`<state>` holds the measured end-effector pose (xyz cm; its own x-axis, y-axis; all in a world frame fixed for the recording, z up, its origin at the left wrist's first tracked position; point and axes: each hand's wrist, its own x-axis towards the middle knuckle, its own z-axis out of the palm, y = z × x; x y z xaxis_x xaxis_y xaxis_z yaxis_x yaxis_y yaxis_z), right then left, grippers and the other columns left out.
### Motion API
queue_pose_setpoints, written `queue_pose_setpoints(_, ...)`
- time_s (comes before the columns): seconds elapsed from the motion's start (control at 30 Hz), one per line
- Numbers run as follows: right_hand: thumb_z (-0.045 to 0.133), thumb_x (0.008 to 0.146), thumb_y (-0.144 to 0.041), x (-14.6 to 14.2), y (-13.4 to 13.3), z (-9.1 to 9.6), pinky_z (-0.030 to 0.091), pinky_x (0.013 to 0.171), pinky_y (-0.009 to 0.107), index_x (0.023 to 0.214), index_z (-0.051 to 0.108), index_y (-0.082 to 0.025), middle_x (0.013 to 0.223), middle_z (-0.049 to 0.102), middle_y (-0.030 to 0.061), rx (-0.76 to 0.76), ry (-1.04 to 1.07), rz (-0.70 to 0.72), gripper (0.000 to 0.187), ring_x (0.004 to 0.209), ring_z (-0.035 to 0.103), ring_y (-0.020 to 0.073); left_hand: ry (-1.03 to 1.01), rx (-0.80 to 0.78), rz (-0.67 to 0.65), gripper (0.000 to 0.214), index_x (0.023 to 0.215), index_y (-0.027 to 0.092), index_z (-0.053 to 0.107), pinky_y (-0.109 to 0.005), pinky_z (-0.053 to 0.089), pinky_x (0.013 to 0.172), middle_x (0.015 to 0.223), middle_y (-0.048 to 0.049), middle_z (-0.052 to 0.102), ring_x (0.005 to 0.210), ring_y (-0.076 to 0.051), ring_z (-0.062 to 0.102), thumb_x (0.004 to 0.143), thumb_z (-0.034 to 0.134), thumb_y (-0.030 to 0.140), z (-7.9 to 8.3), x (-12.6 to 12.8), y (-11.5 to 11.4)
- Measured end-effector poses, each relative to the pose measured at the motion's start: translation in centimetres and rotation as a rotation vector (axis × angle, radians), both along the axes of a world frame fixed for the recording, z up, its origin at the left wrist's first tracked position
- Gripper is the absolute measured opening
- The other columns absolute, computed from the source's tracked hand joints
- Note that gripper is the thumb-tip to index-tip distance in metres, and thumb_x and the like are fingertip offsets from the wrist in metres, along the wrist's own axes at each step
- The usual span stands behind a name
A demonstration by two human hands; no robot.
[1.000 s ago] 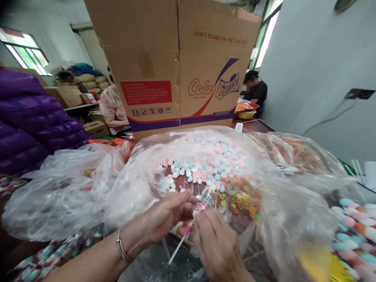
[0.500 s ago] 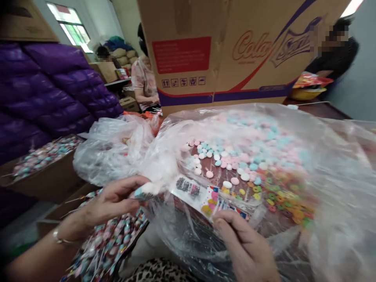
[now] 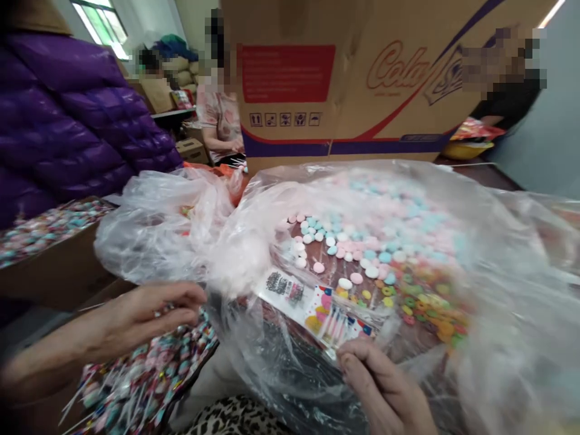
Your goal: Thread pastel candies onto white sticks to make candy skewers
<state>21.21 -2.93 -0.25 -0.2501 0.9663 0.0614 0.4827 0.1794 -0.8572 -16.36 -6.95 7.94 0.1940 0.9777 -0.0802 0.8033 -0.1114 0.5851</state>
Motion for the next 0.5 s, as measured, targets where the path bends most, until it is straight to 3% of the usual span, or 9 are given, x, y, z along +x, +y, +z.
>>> queue_pose_setpoints(0.1, 0.053, 0.092, -0.049, -0.3, -0.6, 1.1, 0.05, 0.054, 0.019, 0.081, 0.071, -0.022, 0.067, 0.066, 0.0011, -0.065, -0.047, 0.017, 0.033, 0.062, 0.061, 0.0159, -0.131, 0.12, -0.255, 0.022, 0.105, 0.021, 0.066, -0.023, 0.046, 0.08, 0.094, -0.001, 0.071, 0.085, -0.016, 0.065, 0.102, 0.045, 0.026, -0.8, 6.2, 3.7)
queue_pose_setpoints(0.17, 0.052, 0.093, -0.049, -0.2, -1.0, 1.6, 0.049, 0.055, 0.019, 0.081, 0.069, -0.022, 0.067, 0.063, 0.0004, -0.075, -0.053, 0.019, 0.034, 0.062, 0.059, 0.0153, -0.032, 0.3, -0.351, 0.019, 0.104, 0.017, 0.065, -0.029, 0.044, 0.089, 0.1, -0.0054, 0.068, 0.096, -0.02, 0.06, 0.102, 0.047, 0.025, -2.2, 9.6, 6.5)
queue_pose_setpoints(0.23, 0.051, 0.093, -0.049, 0.1, -1.4, 1.8, 0.048, 0.057, 0.02, 0.081, 0.069, -0.023, 0.067, 0.062, 0.0001, -0.089, -0.041, 0.029, 0.034, 0.062, 0.057, 0.0152, 0.078, 0.34, -0.371, 0.014, 0.104, 0.017, 0.064, -0.036, 0.042, 0.095, 0.105, -0.0076, 0.065, 0.101, -0.024, 0.056, 0.096, 0.058, 0.025, -3.9, 11.9, 9.2)
queue_pose_setpoints(0.37, 0.05, 0.094, -0.049, 0.6, -1.9, 1.7, 0.046, 0.057, 0.02, 0.08, 0.068, -0.023, 0.068, 0.06, -0.0002, -0.096, 0.02, -0.014, 0.035, 0.063, 0.055, 0.0147, 0.107, 0.322, -0.36, 0.012, 0.099, 0.018, 0.066, -0.041, 0.042, 0.093, 0.103, -0.0073, 0.064, 0.101, -0.027, 0.053, 0.09, 0.065, 0.024, -6.6, 13.7, 12.5)
queue_pose_setpoints(0.5, 0.051, 0.093, -0.049, 0.5, -1.8, 1.2, 0.042, 0.055, 0.02, 0.078, 0.067, -0.022, 0.065, 0.055, -0.0016, -0.101, 0.1, -0.052, 0.034, 0.06, 0.05, 0.0134, 0.096, 0.287, -0.349, 0.008, 0.096, 0.019, 0.064, -0.034, 0.044, 0.088, 0.096, -0.0033, 0.065, 0.096, -0.022, 0.057, 0.088, 0.064, 0.017, -7.2, 13.9, 13.4)
